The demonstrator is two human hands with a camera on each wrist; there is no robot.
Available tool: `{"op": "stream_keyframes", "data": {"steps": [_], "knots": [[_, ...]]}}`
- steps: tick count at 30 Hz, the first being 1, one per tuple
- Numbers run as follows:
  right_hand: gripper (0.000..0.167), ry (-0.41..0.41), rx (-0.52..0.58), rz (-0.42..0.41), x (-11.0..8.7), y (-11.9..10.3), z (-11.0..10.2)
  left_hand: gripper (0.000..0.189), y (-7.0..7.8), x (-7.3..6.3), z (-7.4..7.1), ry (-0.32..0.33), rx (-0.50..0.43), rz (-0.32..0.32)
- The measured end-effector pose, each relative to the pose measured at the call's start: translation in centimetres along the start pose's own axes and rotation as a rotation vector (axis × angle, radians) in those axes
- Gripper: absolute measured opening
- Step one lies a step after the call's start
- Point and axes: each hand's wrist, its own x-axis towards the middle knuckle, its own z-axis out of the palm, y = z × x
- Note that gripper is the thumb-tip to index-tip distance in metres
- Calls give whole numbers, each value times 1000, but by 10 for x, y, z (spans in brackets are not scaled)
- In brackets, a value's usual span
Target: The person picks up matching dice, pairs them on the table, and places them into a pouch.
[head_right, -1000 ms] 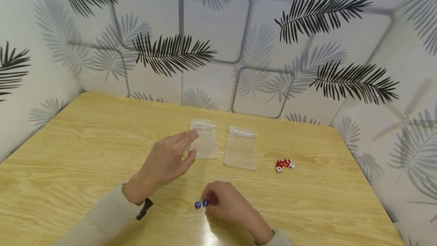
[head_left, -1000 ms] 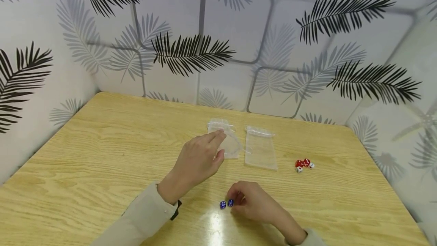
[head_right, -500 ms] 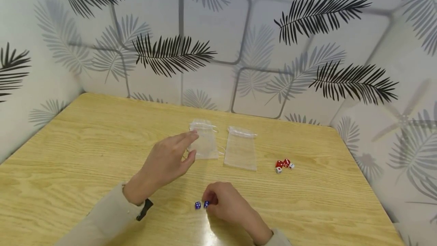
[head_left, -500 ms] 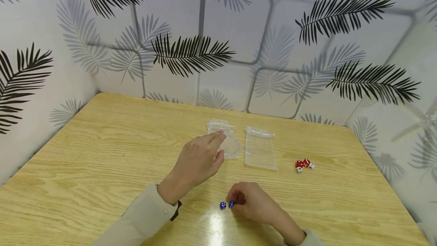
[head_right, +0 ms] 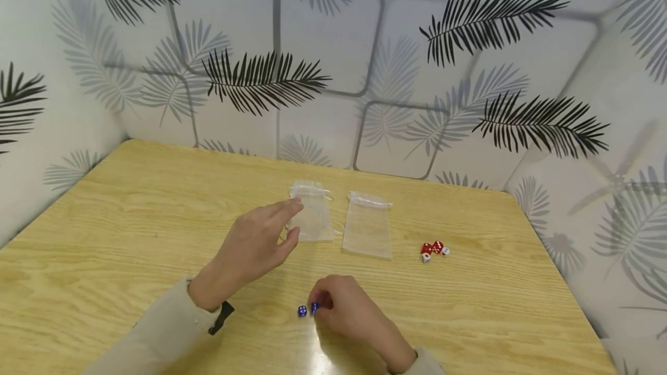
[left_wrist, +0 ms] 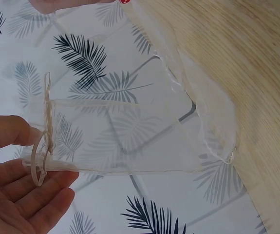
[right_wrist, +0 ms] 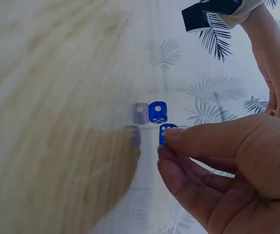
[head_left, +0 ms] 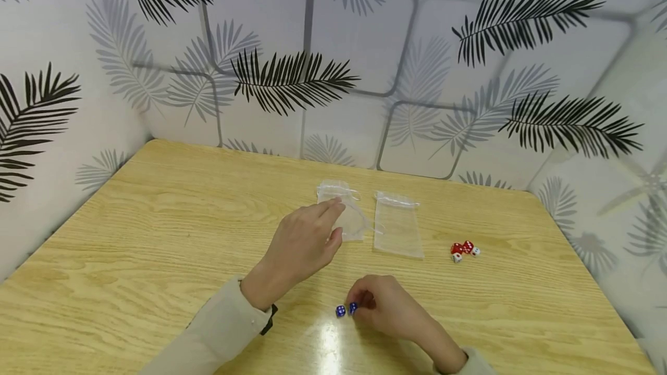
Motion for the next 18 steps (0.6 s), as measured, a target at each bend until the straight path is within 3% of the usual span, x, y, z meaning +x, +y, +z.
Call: {"op": "stream_keyframes", "data": {"steps": [18], "knots": [[10, 146, -108, -70, -6, -21, -31, 30, 3, 0, -2, -11, -20, -1]]}}
